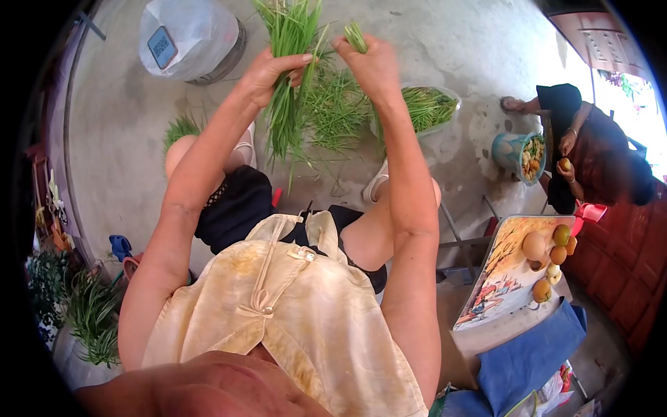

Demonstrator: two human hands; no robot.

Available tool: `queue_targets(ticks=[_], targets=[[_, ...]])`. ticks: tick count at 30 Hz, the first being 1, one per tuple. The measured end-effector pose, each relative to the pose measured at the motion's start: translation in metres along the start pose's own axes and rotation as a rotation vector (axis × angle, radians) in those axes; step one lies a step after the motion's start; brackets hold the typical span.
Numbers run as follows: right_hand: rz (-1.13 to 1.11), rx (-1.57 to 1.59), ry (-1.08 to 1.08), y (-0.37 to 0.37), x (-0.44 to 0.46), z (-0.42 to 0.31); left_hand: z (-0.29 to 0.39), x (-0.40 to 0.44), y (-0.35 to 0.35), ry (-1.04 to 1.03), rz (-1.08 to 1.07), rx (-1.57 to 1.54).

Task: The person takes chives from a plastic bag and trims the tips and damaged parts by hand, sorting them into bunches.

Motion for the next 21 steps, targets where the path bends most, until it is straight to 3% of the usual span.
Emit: queue_targets(ticks=[3,6,13,21], targets=[[-0.095,0.167,0.036,-0.014,-0.003,0.002,0.0,0.0,-0.001,0.005,-0.011,-0.003],[-0.207,0.426,-0.118,-0.023,-0.008,0.001,-0.001,0.0,-0.002,-0.002,-0.02,-0.019],[-0.177,0.469,-0.101,-0.03,-0.011,-0.001,0.01,-0.004,-0.006,-0.13,0.029,0.071],[-0.291,0.541,-0.129,-0.032,-0.012,-0.002,0.012,-0.005,-0.006,-0.063,-0.039,0.045]])
Point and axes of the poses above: each hand's wrist, its own x-axis towards the middle knuckle, its own y-axis out of the back of the hand, z = x × y, the point moved 7 cm from there along x, towards the middle knuckle, and after that the axes turned 5 degrees about -y, right-handed, at the moved point
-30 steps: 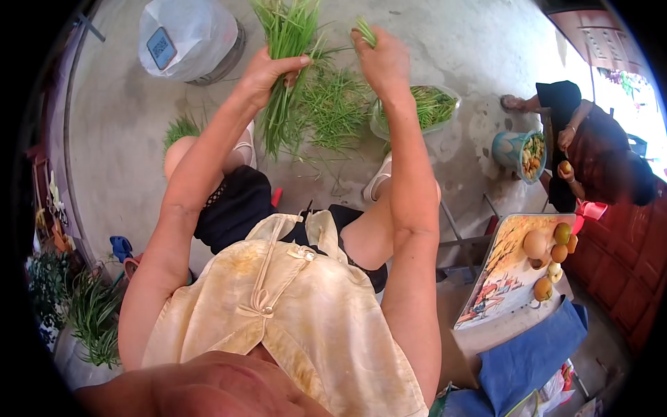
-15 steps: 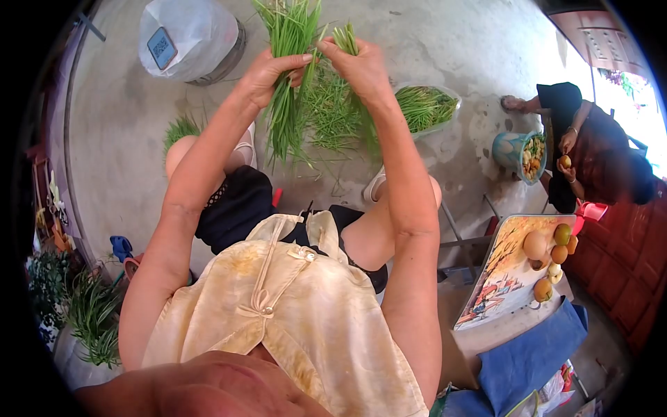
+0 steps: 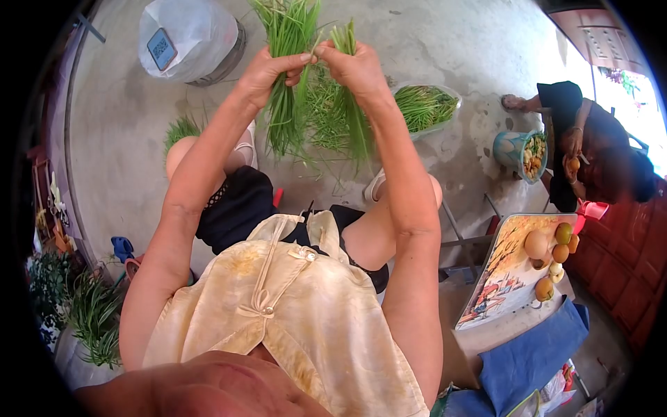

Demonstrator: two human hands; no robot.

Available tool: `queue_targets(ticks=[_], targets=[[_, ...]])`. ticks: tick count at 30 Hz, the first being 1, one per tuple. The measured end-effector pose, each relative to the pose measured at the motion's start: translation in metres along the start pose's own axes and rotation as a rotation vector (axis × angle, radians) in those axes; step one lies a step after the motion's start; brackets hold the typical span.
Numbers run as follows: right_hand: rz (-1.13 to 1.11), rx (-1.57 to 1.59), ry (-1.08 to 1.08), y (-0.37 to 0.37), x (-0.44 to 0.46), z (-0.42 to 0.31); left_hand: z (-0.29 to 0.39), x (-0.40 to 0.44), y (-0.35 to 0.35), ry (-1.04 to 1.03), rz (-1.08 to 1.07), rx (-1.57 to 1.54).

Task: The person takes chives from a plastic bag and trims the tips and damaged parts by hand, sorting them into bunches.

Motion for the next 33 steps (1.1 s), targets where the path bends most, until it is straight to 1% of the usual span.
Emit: queue_targets(ticks=[3,9,12,13,16,19,22,25,28,31,33], targets=[[0.066,-0.054,0.015,0.004,0.0,0.001,0.002,-0.001,-0.003,0.016,-0.028,0.006],[0.288,-0.148,0.178,0.044,0.011,-0.009,-0.002,-0.002,0.002,0.052,-0.066,-0.002],[0.495,-0.369,0.285,0.061,0.012,-0.017,-0.002,-0.004,0.004,0.069,-0.071,-0.026],[0.516,-0.476,0.283,0.061,0.012,-0.021,-0.002,-0.006,0.004,0.077,-0.07,-0.033],[0.438,-0.746,0.22,0.048,0.006,-0.025,0.002,-0.008,0.006,0.066,-0.015,-0.016],[0.326,-0.64,0.185,0.041,0.01,-0.014,0.0,-0.006,0.009,0.078,-0.021,-0.01],[0.242,-0.293,0.17,0.027,0.008,-0.006,0.001,-0.006,0.007,0.059,0.006,0.007],[0.108,-0.12,0.041,0.014,0.007,-0.001,0.0,-0.004,0.006,0.041,0.024,-0.046],[0.255,-0.206,0.063,0.027,0.011,0.002,-0.004,-0.001,0.007,0.055,0.014,-0.045],[0.286,-0.236,0.106,0.033,0.011,-0.002,-0.008,0.0,0.008,0.075,0.011,-0.043],[0.256,-0.206,0.132,0.03,0.009,-0.004,-0.007,0.001,0.007,0.066,0.024,-0.043]])
Point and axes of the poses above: each hand's wrist, its own x-axis towards the middle knuckle, its own y-axis out of the back of the hand, z = x × y, the point moved 7 cm from there along x, towards the middle knuckle, and after that the axes turned 5 degrees about -y, right-handed, at the moved point
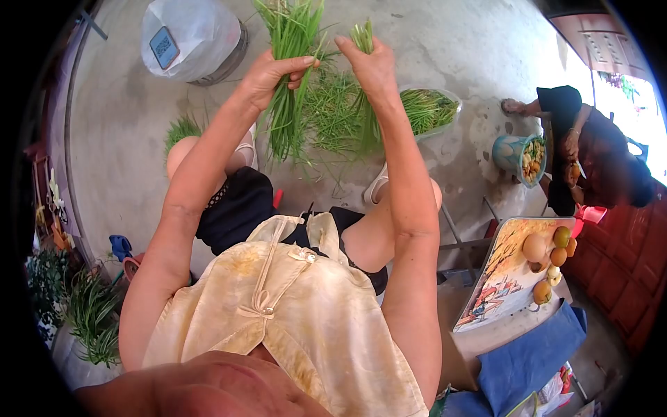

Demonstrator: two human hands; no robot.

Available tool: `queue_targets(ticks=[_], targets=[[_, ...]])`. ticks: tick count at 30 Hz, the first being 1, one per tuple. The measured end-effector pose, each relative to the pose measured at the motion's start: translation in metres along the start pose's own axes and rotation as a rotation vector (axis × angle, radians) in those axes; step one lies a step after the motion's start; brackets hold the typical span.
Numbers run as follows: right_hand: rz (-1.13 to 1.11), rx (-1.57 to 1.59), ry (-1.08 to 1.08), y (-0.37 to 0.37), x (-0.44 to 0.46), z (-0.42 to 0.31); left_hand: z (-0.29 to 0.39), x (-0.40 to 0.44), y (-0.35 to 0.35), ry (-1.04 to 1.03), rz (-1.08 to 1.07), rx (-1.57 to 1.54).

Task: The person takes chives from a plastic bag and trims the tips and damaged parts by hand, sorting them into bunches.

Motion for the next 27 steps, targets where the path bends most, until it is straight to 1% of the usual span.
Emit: queue_targets(ticks=[1,4,7,10,13,14,17,21,24,27], targets=[[-0.014,0.017,0.013,-0.002,-0.002,-0.003,0.001,0.0,-0.001,-0.006,0.007,-0.001],[-0.174,0.176,-0.089,-0.019,-0.013,-0.004,0.0,0.0,-0.006,-0.023,-0.008,-0.028],[-0.165,0.161,-0.032,-0.021,-0.01,0.0,-0.005,0.002,-0.009,-0.03,-0.015,-0.028],[-0.069,0.366,-0.091,0.008,0.004,-0.001,-0.003,0.001,-0.013,0.008,-0.02,0.004],[-0.125,0.588,-0.031,0.017,0.009,-0.019,-0.008,0.002,-0.009,-0.001,-0.059,0.062],[-0.107,0.608,-0.019,0.016,0.005,-0.021,-0.01,0.003,-0.008,0.004,-0.052,0.077],[-0.225,0.666,0.018,0.008,0.006,-0.015,-0.01,-0.001,-0.012,0.018,-0.038,0.114],[-0.1,0.402,0.055,0.009,0.001,-0.025,-0.013,-0.002,-0.011,0.013,-0.032,0.167],[-0.026,0.388,-0.038,0.009,-0.001,-0.015,-0.013,-0.003,-0.013,-0.024,-0.011,0.246],[-0.004,0.324,-0.06,0.007,-0.004,-0.014,-0.01,-0.01,-0.018,-0.024,-0.001,0.329]])
Point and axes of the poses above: each hand's wrist, its own x-axis towards the middle knuckle, its own y-axis out of the back of the hand, z = x × y, the point moved 7 cm from there along x, towards the middle knuckle, and after that the axes turned 5 degrees about -y, right-handed, at the moved point
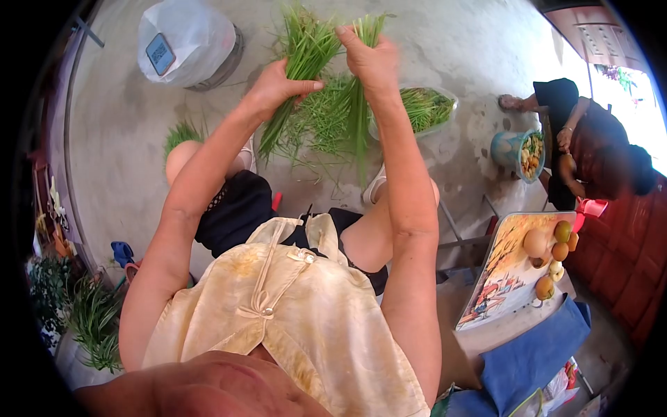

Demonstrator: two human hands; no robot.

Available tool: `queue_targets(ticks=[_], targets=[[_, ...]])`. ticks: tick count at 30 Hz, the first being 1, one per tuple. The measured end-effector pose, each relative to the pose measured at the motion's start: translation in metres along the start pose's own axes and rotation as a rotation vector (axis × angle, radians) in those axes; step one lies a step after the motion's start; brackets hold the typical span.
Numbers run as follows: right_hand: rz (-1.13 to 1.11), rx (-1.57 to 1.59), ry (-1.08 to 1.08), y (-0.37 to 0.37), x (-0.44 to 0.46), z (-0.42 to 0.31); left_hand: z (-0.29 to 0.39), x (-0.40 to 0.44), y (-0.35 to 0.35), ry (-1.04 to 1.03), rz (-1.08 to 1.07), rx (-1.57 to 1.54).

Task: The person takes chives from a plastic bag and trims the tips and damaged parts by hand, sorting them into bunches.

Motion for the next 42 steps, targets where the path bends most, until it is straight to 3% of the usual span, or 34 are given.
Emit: queue_targets(ticks=[9,15,18,22,28,33,36,39,42], targets=[[0.045,0.131,0.048,0.024,0.007,-0.014,-0.019,0.004,0.0,0.141,-0.09,-0.195],[0.645,0.054,0.547,0.104,-0.004,-0.059,-0.02,0.004,0.03,0.18,0.038,-0.287],[0.685,-0.081,0.715,0.117,-0.01,-0.078,-0.021,0.006,0.048,0.161,0.094,-0.328],[0.288,-0.118,0.19,0.074,0.005,-0.04,-0.007,0.007,0.051,0.091,0.086,-0.338],[-0.076,-0.038,-0.117,0.0,-0.002,0.006,-0.005,0.01,0.026,0.1,0.006,-0.343],[-0.133,-0.099,-0.164,-0.021,-0.005,0.025,0.001,0.01,0.016,-0.001,0.039,-0.347],[-0.135,-0.334,-0.056,-0.025,-0.01,0.018,0.001,0.011,0.025,-0.011,0.108,-0.311],[-0.064,-0.302,0.06,-0.016,-0.008,0.02,0.001,0.011,0.028,-0.031,0.053,-0.221],[0.181,-0.284,0.154,0.013,0.001,0.004,0.0,0.011,0.026,-0.011,0.049,-0.205]])
Point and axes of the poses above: each hand's wrist, its own x-axis towards the middle knuckle, its own y-axis out of the back of the hand, z = x × y, the point moved 7 cm from there along x, towards the middle knuckle, and after that the axes turned 5 degrees about -y, right-handed, at the moved point
